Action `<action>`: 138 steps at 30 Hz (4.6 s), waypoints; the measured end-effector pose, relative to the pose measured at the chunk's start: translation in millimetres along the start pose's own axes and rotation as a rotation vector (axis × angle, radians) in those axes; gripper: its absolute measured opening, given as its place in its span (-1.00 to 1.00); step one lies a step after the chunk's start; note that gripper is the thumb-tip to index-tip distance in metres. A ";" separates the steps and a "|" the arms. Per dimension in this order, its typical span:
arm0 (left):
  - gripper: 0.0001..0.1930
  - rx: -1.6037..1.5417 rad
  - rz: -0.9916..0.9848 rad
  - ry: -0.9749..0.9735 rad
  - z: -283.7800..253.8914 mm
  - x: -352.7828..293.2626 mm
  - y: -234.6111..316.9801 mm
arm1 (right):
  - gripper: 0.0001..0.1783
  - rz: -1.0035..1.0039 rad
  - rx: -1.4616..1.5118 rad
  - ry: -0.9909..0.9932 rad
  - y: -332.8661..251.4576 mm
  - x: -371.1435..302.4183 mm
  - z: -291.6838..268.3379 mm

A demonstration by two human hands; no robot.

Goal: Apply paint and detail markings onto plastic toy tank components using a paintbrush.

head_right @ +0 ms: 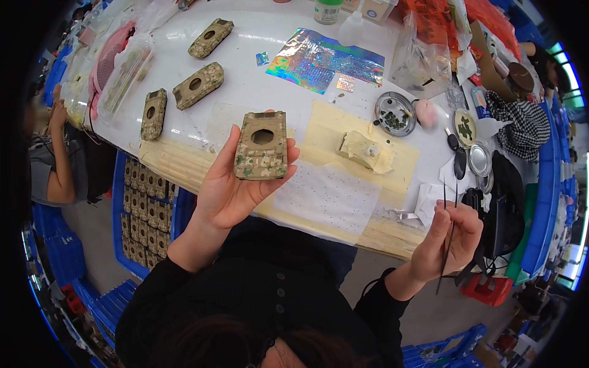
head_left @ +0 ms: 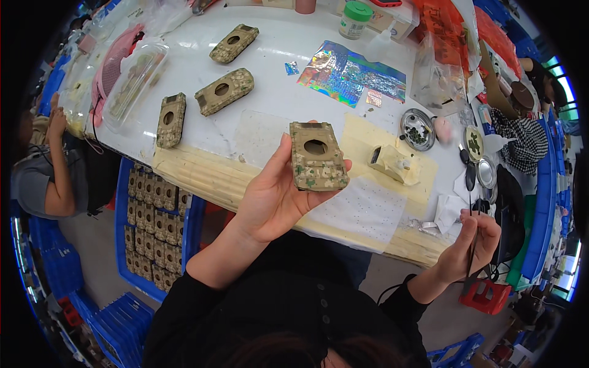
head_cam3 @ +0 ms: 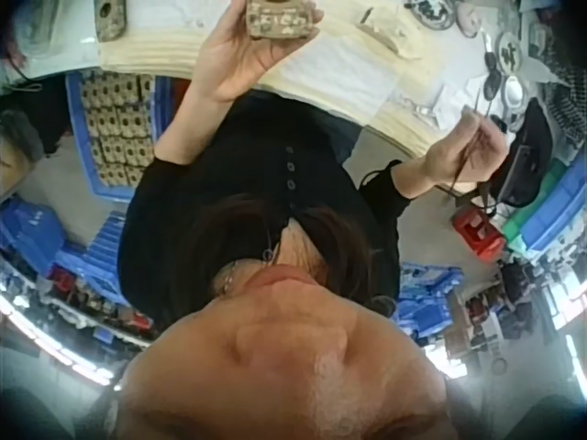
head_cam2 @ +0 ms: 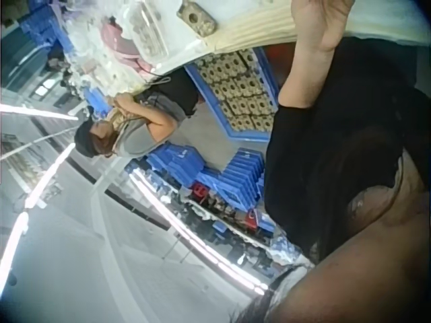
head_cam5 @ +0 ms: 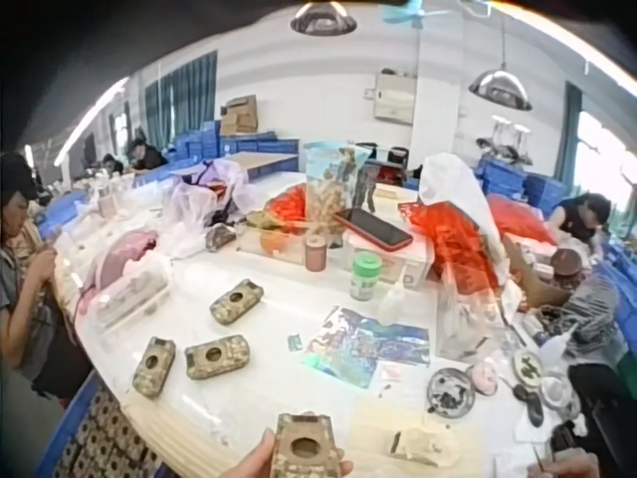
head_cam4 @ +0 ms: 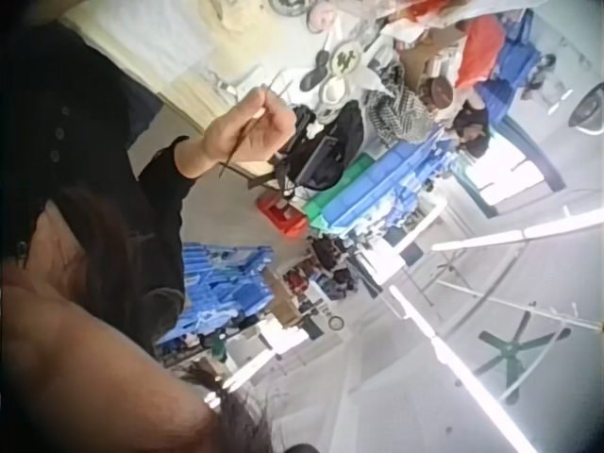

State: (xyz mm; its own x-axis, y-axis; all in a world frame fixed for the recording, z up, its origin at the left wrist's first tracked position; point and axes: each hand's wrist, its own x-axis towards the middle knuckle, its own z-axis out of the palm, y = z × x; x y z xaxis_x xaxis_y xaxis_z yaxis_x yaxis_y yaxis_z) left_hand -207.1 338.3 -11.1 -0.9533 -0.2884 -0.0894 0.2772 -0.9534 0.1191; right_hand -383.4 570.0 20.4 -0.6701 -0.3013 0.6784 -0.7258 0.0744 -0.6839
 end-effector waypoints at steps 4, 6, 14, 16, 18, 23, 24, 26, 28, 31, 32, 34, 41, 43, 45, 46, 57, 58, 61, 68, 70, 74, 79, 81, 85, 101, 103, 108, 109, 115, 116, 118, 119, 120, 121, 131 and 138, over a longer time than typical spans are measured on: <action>-0.39 -0.007 -0.026 0.017 4.0 3.5 -2.4 | -0.79 -0.054 -0.004 -0.090 -6.8 9.0 18.5; -0.43 0.000 -0.035 0.026 7.9 4.7 -5.5 | -0.83 -0.075 -0.137 -0.161 -10.3 10.3 23.7; -0.46 -0.020 -0.066 0.067 15.1 10.5 -14.9 | -0.77 -0.241 -0.452 -0.323 -8.9 21.2 59.7; -0.46 -0.018 -0.071 0.058 13.2 10.6 -15.0 | -0.77 -0.264 -0.479 -0.325 -8.0 22.0 64.2; -0.46 -0.026 -0.071 0.069 13.3 10.8 -15.9 | -0.77 -0.263 -0.498 -0.326 -7.4 22.3 68.2; -0.43 -0.083 -0.087 0.014 5.5 10.6 -15.6 | -0.79 -0.268 -0.476 -0.328 0.3 21.1 71.7; -0.43 -0.089 -0.093 0.014 5.6 10.6 -15.9 | -0.79 -0.263 -0.475 -0.330 0.7 20.6 71.7; -0.43 -0.087 -0.102 0.027 7.1 11.1 -17.0 | -0.79 -0.271 -0.472 -0.294 -4.9 23.3 68.4; -0.43 -0.069 -0.104 0.055 8.5 10.7 -18.3 | -0.80 -0.290 -0.451 -0.234 -15.0 27.0 64.1; -0.42 -0.053 -0.119 0.066 9.9 9.8 -20.6 | -0.80 -0.297 -0.362 -0.136 -37.6 28.9 57.3; -0.42 -0.056 -0.125 0.067 10.8 10.0 -21.7 | -0.80 -0.240 -0.200 -0.145 -40.9 25.2 58.5; -0.42 -0.061 -0.136 0.070 12.6 9.6 -23.9 | -0.79 -0.124 0.125 -0.162 -45.2 17.3 63.8; -0.43 -0.015 -0.147 0.088 15.5 7.0 -29.4 | -0.92 0.121 0.453 -0.362 -43.2 9.8 82.5; -0.43 -0.011 -0.147 0.088 15.1 7.2 -30.1 | -0.91 0.200 0.514 -0.346 -44.2 5.0 86.3; -0.44 -0.010 -0.158 0.091 18.0 8.1 -29.8 | -0.90 0.247 0.540 -0.336 -43.8 3.6 86.4; -0.44 -0.008 -0.160 0.094 19.0 8.0 -29.6 | -0.90 0.255 0.538 -0.336 -43.8 3.5 86.4; -0.44 -0.015 -0.157 0.086 19.2 7.6 -30.2 | -0.91 0.208 0.463 -0.356 -41.5 5.0 84.9; -0.44 -0.014 -0.155 0.089 19.9 7.6 -30.2 | -0.91 0.213 0.454 -0.357 -41.8 4.8 84.6; -0.44 -0.003 -0.153 0.101 20.9 7.3 -30.3 | -0.91 0.221 0.440 -0.365 -42.4 5.4 84.0; -0.44 0.000 -0.158 0.080 18.7 7.2 -29.6 | -0.91 0.222 0.457 -0.358 -42.2 4.4 85.8; -0.45 -0.014 -0.160 0.081 19.4 7.0 -29.5 | -0.90 0.234 0.455 -0.356 -43.4 4.5 85.8; -0.45 -0.019 -0.163 0.068 18.3 6.9 -29.4 | -0.89 0.226 0.448 -0.346 -43.3 4.0 85.9; -0.45 -0.022 -0.157 0.073 16.7 6.2 -29.8 | -0.90 0.232 0.449 -0.347 -43.8 3.9 86.2; -0.45 -0.028 -0.159 0.076 16.9 6.3 -29.7 | -0.90 0.241 0.453 -0.362 -43.8 3.7 85.8; -0.44 -0.026 -0.154 0.075 15.4 5.1 -29.8 | -0.90 0.330 0.560 -0.367 -48.8 4.4 84.6; -0.45 -0.050 -0.049 0.067 6.6 -4.6 -8.0 | -0.87 -0.185 -0.382 -0.203 11.2 16.3 72.5; -0.44 -0.069 -0.038 0.043 6.8 -5.5 -6.0 | -0.81 -0.186 -0.389 -0.259 14.4 14.1 70.3; -0.43 -0.101 -0.043 0.058 3.6 -9.8 -3.5 | -0.57 0.014 -0.144 -0.224 5.8 4.0 36.9; -0.43 -0.097 -0.043 0.056 2.4 -10.0 -3.3 | -0.60 0.086 -0.070 -0.223 1.6 -0.4 29.2; -0.42 -0.099 -0.051 0.024 0.8 -5.4 -5.0 | -0.66 0.457 0.152 -0.378 2.5 -32.2 1.7; -0.41 -0.092 -0.048 0.027 0.7 -5.1 -5.9 | -0.66 0.552 0.203 -0.401 4.1 -36.2 0.8; -0.39 -0.077 -0.038 0.032 0.5 -5.0 -7.5 | -0.71 0.576 0.293 -0.436 9.0 -40.8 0.4; -0.38 -0.076 -0.041 0.028 0.3 -5.3 -8.4 | -0.73 0.503 0.280 -0.484 17.0 -41.8 -0.2; -0.38 -0.075 -0.043 0.024 0.0 -5.9 -9.2 | -0.75 0.429 0.266 -0.531 22.3 -41.5 0.1; -0.37 -0.073 -0.045 0.023 -0.2 -6.5 -9.5 | -0.79 0.445 0.295 -0.520 21.3 -40.8 4.6; -0.37 -0.049 -0.030 0.039 -1.3 -9.2 -7.2 | -0.89 0.603 0.398 -0.483 15.9 -49.2 8.0; -0.36 -0.048 -0.050 0.039 -1.6 -7.8 -9.3 | -0.90 0.510 0.357 -0.490 19.4 -59.8 -1.5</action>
State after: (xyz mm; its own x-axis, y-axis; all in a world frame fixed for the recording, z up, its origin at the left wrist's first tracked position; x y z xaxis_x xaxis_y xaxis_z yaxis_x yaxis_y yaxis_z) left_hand -202.1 349.3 -13.1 -0.9610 -0.2429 -0.1323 0.2359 -0.9695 0.0665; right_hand -357.6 590.9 -33.1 -0.7014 -0.7027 0.1195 -0.1986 0.0317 -0.9796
